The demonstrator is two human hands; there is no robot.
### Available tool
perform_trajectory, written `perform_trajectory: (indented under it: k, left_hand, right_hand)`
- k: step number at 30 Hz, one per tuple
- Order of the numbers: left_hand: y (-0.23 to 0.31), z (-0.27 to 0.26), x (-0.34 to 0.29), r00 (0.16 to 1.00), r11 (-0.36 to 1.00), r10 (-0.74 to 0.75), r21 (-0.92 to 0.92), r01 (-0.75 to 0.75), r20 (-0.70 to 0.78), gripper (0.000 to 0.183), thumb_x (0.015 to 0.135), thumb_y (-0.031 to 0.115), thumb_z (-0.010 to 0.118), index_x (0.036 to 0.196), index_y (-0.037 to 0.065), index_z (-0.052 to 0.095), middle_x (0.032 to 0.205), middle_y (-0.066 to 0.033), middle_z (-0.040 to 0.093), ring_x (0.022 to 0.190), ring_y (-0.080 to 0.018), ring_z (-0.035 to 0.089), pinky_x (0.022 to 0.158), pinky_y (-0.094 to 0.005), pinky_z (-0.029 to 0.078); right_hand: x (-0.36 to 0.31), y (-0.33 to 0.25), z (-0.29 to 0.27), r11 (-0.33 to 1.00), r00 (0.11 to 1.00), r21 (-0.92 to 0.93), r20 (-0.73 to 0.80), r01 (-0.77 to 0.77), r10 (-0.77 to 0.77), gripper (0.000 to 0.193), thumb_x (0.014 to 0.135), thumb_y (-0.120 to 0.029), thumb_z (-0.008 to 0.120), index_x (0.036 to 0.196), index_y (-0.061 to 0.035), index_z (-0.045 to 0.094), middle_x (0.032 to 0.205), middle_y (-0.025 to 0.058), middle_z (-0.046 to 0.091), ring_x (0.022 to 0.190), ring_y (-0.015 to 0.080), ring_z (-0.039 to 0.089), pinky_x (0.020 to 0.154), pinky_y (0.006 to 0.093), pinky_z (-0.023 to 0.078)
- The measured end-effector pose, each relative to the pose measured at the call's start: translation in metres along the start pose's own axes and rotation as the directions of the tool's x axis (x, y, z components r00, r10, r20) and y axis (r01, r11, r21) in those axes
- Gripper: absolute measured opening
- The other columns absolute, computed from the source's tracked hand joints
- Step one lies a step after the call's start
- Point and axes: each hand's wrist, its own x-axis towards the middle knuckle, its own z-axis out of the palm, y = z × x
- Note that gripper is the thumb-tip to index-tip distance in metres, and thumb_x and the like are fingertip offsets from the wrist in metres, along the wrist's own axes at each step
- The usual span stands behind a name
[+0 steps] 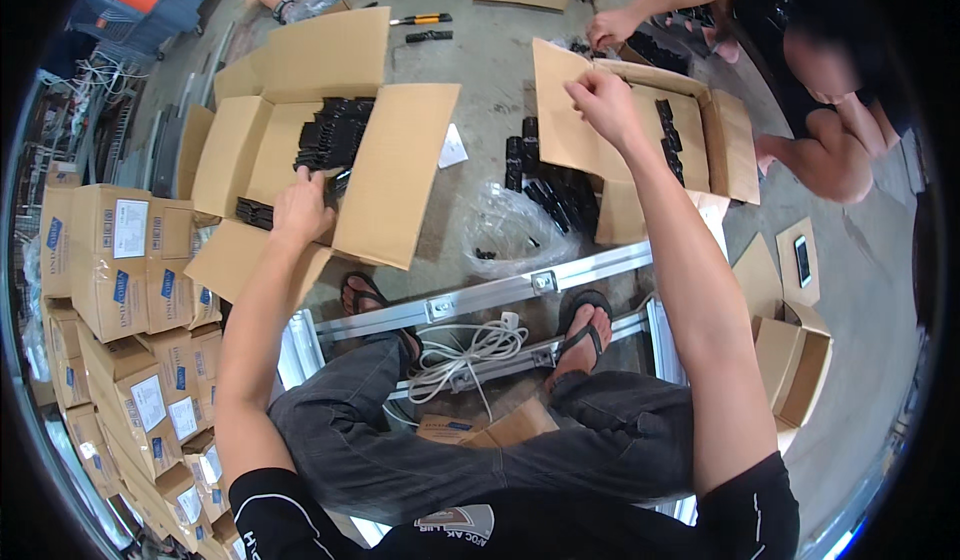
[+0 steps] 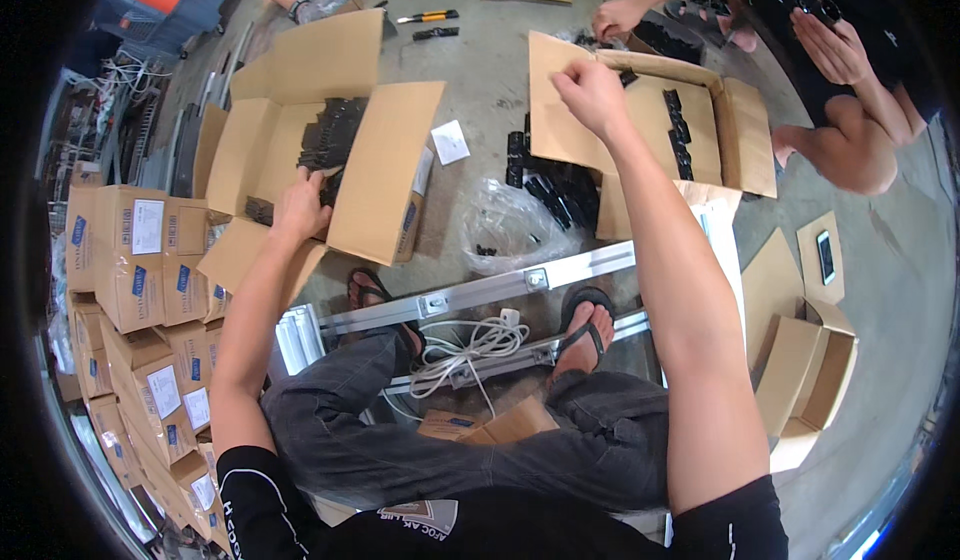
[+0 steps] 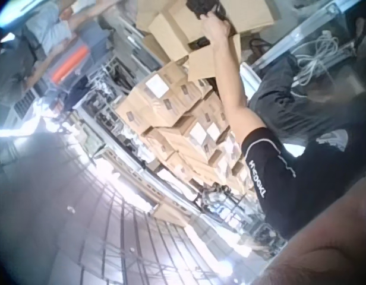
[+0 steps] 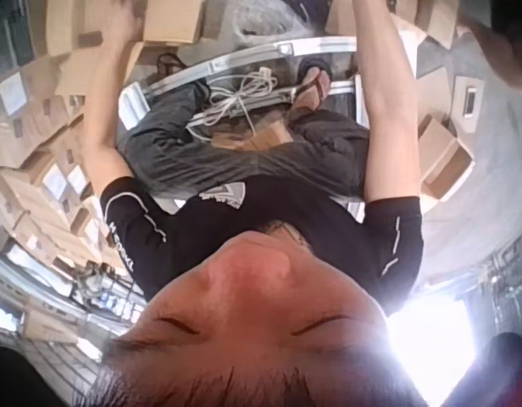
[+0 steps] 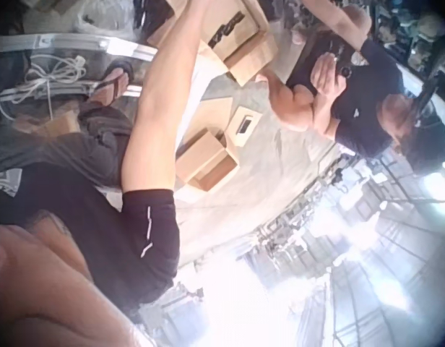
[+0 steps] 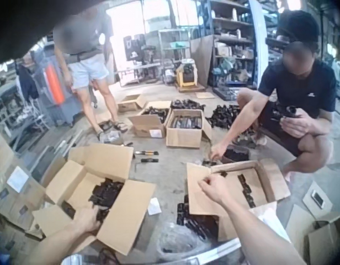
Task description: The person assembles black plastic components by hand, inserting small metal clips into slots on the plastic parts while sitting near boxes of materials.
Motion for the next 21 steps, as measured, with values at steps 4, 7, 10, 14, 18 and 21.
perform_trajectory:
  k: [4,7,10,14,18,21]
  left_hand:
    - [0.002,-0.006,0.001,0.986,0.997,-0.065,-0.028,0.07,0.152,0.05,0.072,0.031,0.075,0.11,0.001,0.062,0.108,-0.0233,0.067,0.101,-0.037,0.066,0.087,-0.0462,0.055]
    - [0.0,-0.007,-0.002,0.975,0.97,-0.068,-0.213,0.114,0.21,0.051,0.071,0.04,0.076,0.099,-0.001,0.066,0.104,-0.0221,0.07,0.099,-0.0361,0.067,0.086,-0.0455,0.053]
    - [-0.008,0.005,0.0,0.985,0.959,-0.038,-0.271,0.083,0.168,0.052,0.071,0.04,0.076,0.104,0.0,0.065,0.103,-0.0225,0.069,0.1,-0.037,0.066,0.086,-0.0448,0.053]
    - [-0.019,0.026,-0.006,0.991,0.938,-0.046,-0.335,0.085,0.124,0.056,0.071,0.041,0.076,0.106,0.0,0.063,0.102,-0.0233,0.069,0.1,-0.0375,0.066,0.085,-0.0439,0.052]
    - [-0.021,0.023,-0.011,0.996,0.821,-0.008,-0.568,0.054,0.083,0.056,0.07,0.04,0.078,0.103,-0.001,0.061,0.092,-0.0216,0.067,0.09,-0.036,0.066,0.079,-0.0411,0.051]
    - [-0.026,0.033,-0.01,1.0,0.781,-0.007,-0.624,0.021,0.025,0.052,0.067,0.035,0.078,0.097,-0.002,0.059,0.085,-0.0196,0.065,0.083,-0.0347,0.065,0.075,-0.0409,0.05]
  right_hand:
    - [-0.015,-0.073,-0.003,0.973,0.947,0.231,0.308,0.016,-0.088,0.032,0.087,-0.031,0.066,0.078,0.0,0.068,0.069,0.0107,0.068,0.064,0.0143,0.066,0.059,0.0306,0.052]
    - [-0.027,-0.087,0.025,0.969,0.86,0.245,0.497,-0.017,-0.111,0.03,0.087,-0.027,0.065,0.076,0.001,0.067,0.066,0.0086,0.067,0.059,0.0134,0.064,0.056,0.0283,0.051]
    - [-0.048,-0.066,0.08,0.997,0.739,0.07,0.669,0.035,-0.073,0.025,0.085,-0.023,0.061,0.079,0.0002,0.068,0.068,0.0123,0.068,0.054,0.0188,0.065,0.06,0.0353,0.054]
    - [-0.097,-0.017,0.139,0.89,0.557,-0.242,0.83,0.387,-0.017,0.023,0.081,-0.016,0.054,0.087,-0.0012,0.072,0.092,0.0244,0.07,0.091,0.0404,0.068,0.08,0.0436,0.055]
    - [-0.128,0.051,0.163,0.86,0.42,-0.302,0.9,0.411,0.115,0.024,0.075,-0.011,0.057,0.092,-0.0035,0.072,0.092,0.0217,0.07,0.089,0.0387,0.067,0.079,0.045,0.052]
    - [-0.135,0.088,0.168,0.826,0.432,-0.386,0.88,0.411,0.196,0.023,0.072,-0.01,0.059,0.09,-0.0026,0.073,0.091,0.0218,0.07,0.089,0.0388,0.068,0.078,0.0452,0.053]
